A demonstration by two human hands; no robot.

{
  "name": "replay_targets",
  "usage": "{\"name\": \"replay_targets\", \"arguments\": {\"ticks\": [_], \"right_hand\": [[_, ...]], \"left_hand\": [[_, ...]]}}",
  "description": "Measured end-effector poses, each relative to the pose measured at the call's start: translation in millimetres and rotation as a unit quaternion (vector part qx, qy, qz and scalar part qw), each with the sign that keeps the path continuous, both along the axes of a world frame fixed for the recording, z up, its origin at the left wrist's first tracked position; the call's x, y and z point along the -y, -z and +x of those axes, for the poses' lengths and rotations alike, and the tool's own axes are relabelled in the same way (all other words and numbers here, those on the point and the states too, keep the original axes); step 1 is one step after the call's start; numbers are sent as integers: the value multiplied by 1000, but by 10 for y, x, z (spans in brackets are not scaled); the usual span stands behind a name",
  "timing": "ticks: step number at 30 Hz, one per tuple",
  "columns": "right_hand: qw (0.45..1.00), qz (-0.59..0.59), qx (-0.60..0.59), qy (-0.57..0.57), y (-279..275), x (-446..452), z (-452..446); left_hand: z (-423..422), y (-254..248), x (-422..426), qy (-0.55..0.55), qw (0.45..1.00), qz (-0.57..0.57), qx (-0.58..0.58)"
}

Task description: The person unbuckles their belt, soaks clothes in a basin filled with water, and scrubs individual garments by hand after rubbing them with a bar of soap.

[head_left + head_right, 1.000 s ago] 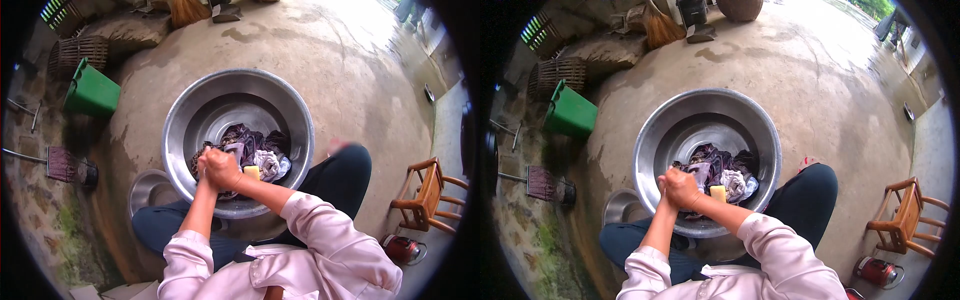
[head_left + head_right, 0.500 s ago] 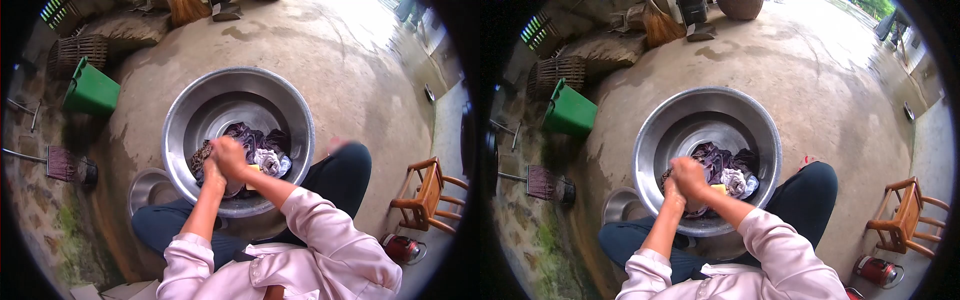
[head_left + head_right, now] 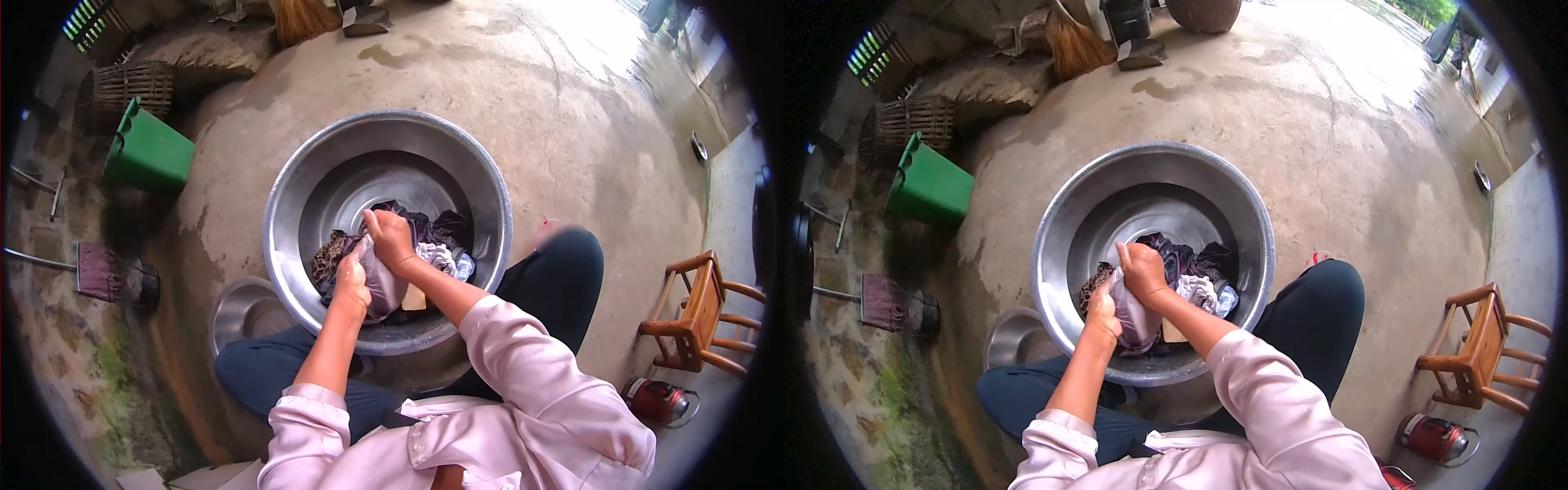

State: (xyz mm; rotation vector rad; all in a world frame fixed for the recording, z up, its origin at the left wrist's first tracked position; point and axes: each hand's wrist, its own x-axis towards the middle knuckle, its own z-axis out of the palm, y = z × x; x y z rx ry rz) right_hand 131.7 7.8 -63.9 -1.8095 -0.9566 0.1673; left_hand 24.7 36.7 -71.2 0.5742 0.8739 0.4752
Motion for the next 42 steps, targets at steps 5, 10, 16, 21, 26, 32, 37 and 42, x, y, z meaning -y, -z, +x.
{"name": "replay_targets", "arguments": {"ticks": [5,10,16,21,26,32,37,42], "right_hand": [[984,-65,-136,-96,31,-69,261],[925,-10,-324,-200,-51,-10,418],[918,-211,-87,-323,46,90,619],[946,-162,-107,-261,25,143,644],[970,-67,178,-153,-248,155,780],[854,136,-457,-207,-563,108,689],[974,-52,-174,-137,-423,54,523],[947,-197,-4,-252,-519,130,398]], "left_hand": [[-9,-594,-65,128,988,-69,49],[-80,-438,-183,116,966,203,-111],[-216,-421,-531,-49,995,79,48],[-295,-320,-631,-121,977,172,-22],[-302,-381,-643,-166,908,321,-214],[-310,-261,-693,-131,917,343,-152],[-248,-312,-610,-178,923,310,-141],[-281,-280,-638,-139,785,478,-368]]}}
